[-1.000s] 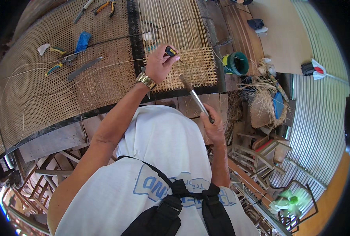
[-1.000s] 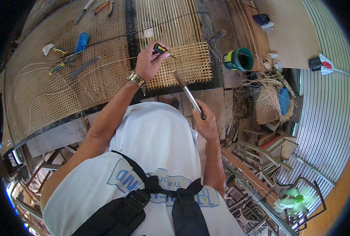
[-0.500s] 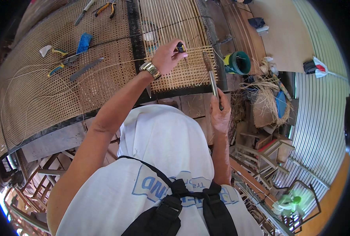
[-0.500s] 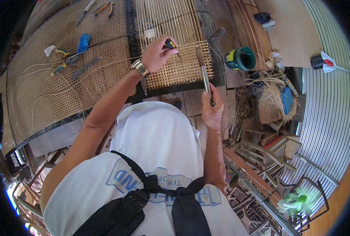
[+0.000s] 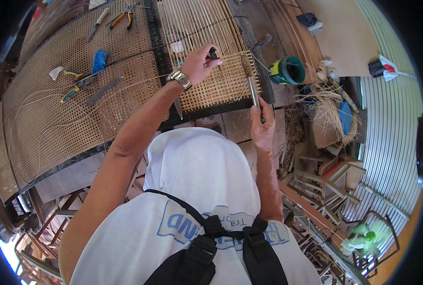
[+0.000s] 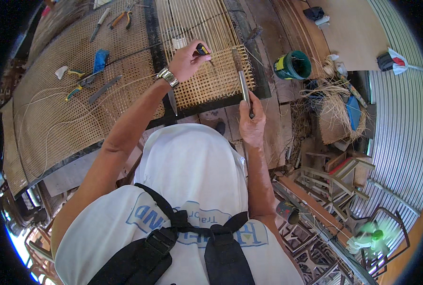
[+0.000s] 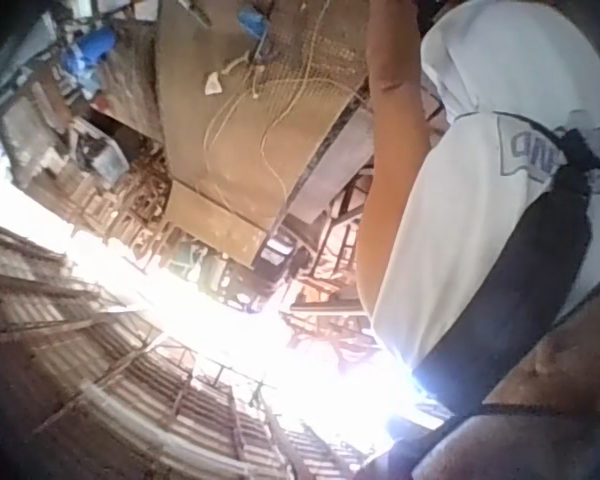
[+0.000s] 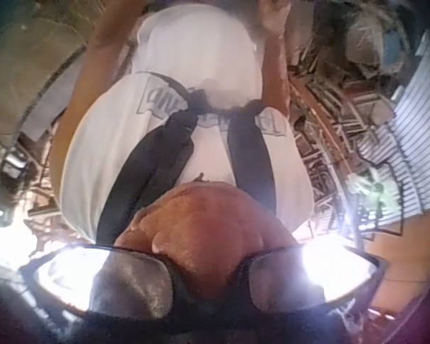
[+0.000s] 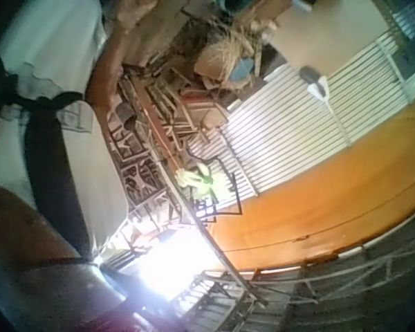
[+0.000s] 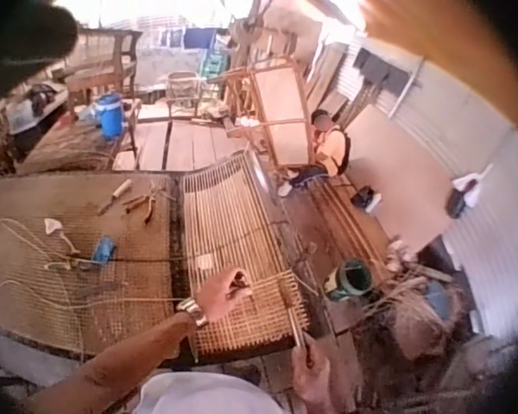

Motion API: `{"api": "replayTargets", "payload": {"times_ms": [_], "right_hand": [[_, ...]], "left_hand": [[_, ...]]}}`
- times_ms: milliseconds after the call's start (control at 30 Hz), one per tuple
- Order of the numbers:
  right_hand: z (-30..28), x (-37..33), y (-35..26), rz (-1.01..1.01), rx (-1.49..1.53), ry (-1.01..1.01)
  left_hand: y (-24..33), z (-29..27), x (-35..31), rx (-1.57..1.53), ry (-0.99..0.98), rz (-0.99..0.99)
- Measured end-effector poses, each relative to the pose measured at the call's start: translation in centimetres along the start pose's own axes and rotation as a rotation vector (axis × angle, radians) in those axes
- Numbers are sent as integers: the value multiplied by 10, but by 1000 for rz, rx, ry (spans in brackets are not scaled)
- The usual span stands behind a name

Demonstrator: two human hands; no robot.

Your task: Repairing or weaving a rattan mesh using tools like a hammer and wedge in a furniture manufacturing environment.

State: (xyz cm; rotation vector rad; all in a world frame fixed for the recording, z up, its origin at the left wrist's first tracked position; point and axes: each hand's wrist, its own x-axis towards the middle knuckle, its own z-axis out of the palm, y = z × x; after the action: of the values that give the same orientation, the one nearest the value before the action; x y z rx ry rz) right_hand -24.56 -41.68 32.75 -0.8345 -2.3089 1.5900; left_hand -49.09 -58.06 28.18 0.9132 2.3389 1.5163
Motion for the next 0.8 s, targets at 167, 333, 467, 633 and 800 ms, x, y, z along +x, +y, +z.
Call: {"api": "replayTargets", "payload": {"times_ms": [167,333,467,633,800], "right_hand": [[-2,2,-10,-44,-6,-106],[-5,15,-7,-48,95,32],[1,19,-1,-75,36,25],[7,16,-5,-139,3,-61],[7,-2,-16,-121,-70,-80]], "left_hand": [[0,-13,-4,-98,143,-43],[-7,-16,1,-164,278,-79],[-5,-6,-4,-140,220,-38],[-2,3,-5,-117,161,81],[-20,-7,-11,-133,272,34]]}}
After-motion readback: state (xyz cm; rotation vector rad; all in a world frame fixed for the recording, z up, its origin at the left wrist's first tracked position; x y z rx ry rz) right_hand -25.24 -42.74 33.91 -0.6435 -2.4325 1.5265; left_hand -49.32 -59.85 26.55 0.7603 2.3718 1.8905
